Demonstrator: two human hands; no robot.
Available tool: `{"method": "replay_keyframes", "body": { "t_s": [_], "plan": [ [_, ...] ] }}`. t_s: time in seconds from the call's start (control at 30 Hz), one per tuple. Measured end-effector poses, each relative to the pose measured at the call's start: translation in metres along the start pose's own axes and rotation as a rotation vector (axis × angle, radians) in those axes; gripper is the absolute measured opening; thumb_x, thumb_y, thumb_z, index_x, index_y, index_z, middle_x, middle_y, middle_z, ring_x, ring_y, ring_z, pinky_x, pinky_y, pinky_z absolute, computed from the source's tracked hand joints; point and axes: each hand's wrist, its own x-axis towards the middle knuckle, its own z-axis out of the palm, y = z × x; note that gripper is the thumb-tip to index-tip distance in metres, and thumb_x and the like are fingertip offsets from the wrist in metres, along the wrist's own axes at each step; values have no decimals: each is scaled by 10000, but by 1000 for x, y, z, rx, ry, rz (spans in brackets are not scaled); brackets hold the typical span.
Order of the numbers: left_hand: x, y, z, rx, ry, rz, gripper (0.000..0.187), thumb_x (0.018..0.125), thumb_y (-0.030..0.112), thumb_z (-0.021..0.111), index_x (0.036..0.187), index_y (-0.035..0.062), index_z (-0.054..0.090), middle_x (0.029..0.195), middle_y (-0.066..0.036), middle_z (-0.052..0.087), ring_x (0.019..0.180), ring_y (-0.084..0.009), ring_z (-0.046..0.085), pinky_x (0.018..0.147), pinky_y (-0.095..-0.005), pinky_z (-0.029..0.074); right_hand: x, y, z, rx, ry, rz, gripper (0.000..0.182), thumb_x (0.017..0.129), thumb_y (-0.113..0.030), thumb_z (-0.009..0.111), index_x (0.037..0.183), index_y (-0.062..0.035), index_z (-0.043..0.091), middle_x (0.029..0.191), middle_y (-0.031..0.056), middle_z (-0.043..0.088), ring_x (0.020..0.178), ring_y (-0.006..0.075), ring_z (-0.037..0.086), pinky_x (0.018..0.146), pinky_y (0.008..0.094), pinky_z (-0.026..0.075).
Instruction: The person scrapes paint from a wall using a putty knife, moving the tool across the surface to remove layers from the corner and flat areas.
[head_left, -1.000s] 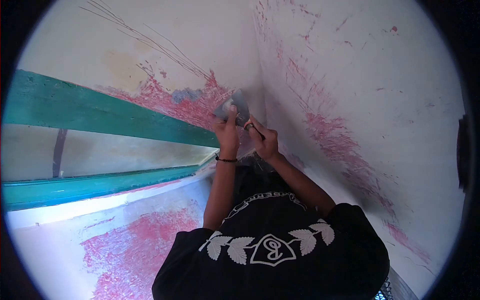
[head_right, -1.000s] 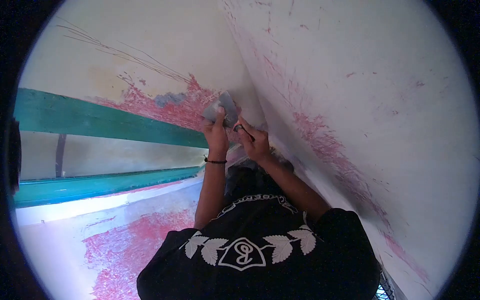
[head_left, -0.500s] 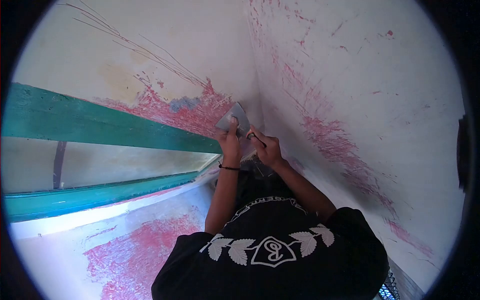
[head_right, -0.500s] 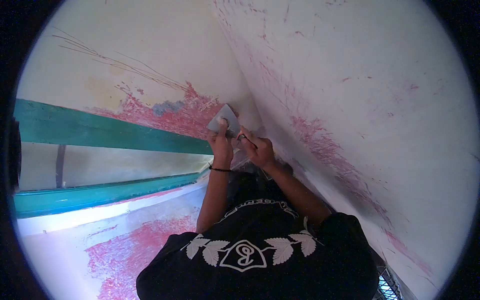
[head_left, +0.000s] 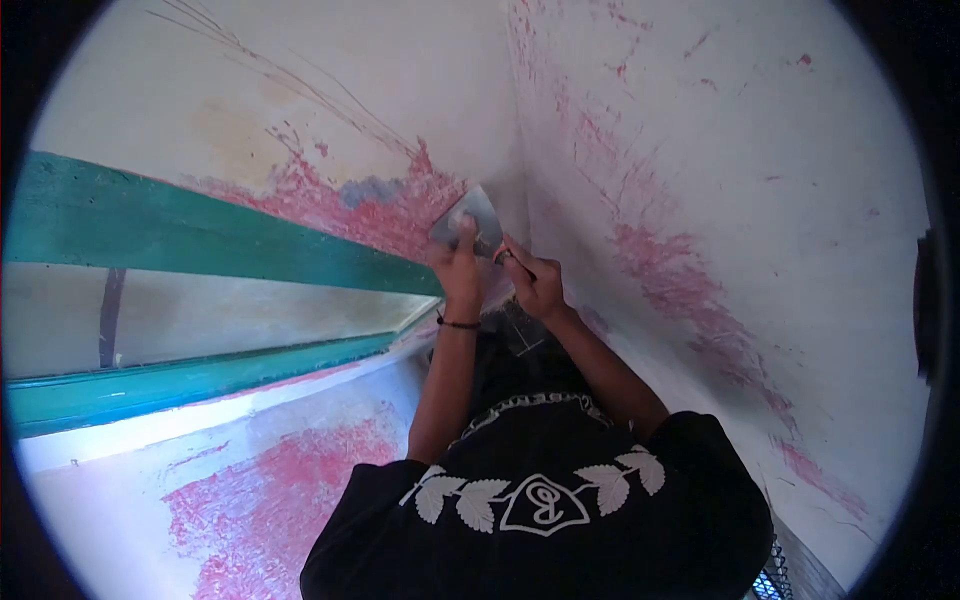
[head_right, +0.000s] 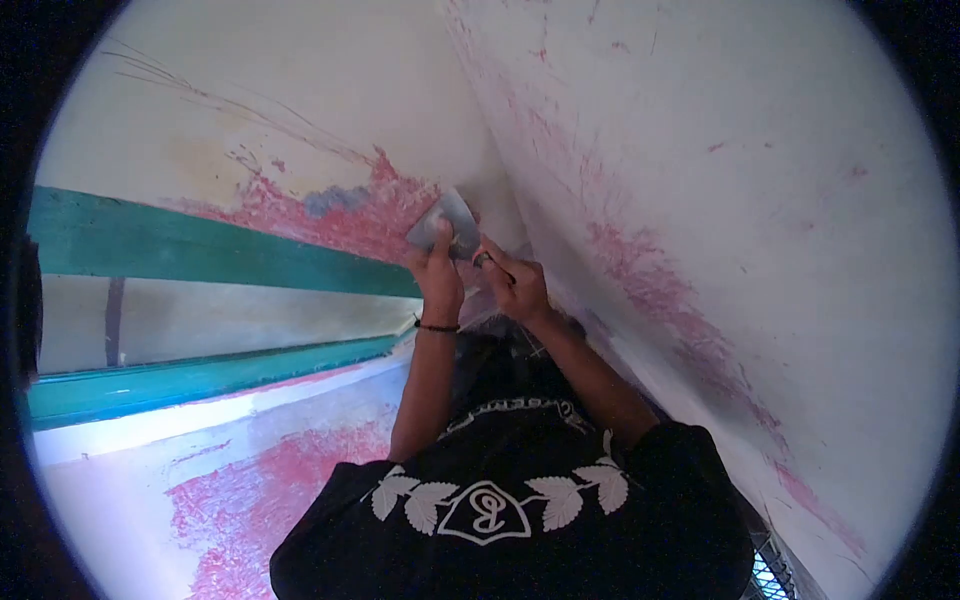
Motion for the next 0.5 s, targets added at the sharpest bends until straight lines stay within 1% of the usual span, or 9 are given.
{"method": "replay_keyframes", "body": {
  "t_s": [0.03,0.07,0.1,0.17,0.27,0.33,0.37,0.43,0.5],
  "plan": [
    [-3,3,-2,22,-17,-5,175,952,178,711,988,7,716,937,-19,692,814,-90,605,710,-274,486,-1,-7,1,19,10,15,394,944,-91,623,1330,-11,626,693,137,636,548,130,554,583,278,467],
    [-3,3,-3,-5,-8,-62,181,952,180,712,1000,6,713,953,-20,693,826,-91,609,716,-274,489,3,-10,1,34,23,14,394,944,-91,623,1330,-12,627,661,124,615,534,128,540,569,275,458],
    [-3,0,-6,-32,-4,-116,188,952,183,712,1013,5,711,968,-22,693,837,-92,613,722,-273,493,4,-8,-1,-4,-1,13,395,946,-91,622,1333,-14,625,645,115,594,528,123,526,562,272,451],
    [-5,-9,-9,-49,4,-134,198,951,189,714,1023,5,709,983,-22,693,849,-93,617,729,-273,498,-2,0,-7,-80,-48,9,396,950,-93,620,1339,-19,622,612,98,553,515,112,499,547,268,437],
    [-1,-17,-6,-15,11,-34,204,949,197,718,1022,7,710,984,-20,693,849,-93,618,731,-272,500,2,5,-6,3,-15,-29,404,955,-96,624,1353,-32,614,601,98,535,515,112,485,544,271,432],
    [-2,-5,-1,24,17,-9,204,948,194,720,1027,6,710,987,-21,693,849,-96,619,734,-272,500,9,-4,-5,16,-6,-5,413,949,-104,636,1357,-51,616,636,108,580,503,138,501,535,295,439],
    [-6,-2,-3,-1,7,-52,193,950,182,715,1034,8,701,997,-27,690,864,-110,625,751,-280,504,5,-8,-6,21,-6,20,418,946,-109,642,1360,-60,617,654,112,602,497,151,509,530,307,443],
    [-3,-1,-4,-64,-20,-125,175,955,157,703,1049,11,683,1015,-39,685,894,-138,638,784,-297,512,3,-7,-7,-13,-20,24,415,944,-107,643,1356,-57,620,641,111,591,493,152,513,527,311,443],
    [-1,-32,-24,27,21,-146,175,955,163,704,1037,10,684,1003,-36,682,884,-136,637,791,-305,513,-1,-2,-9,-47,-46,30,415,947,-105,637,1359,-54,617,614,106,556,491,141,501,527,301,435]
  ]
}}
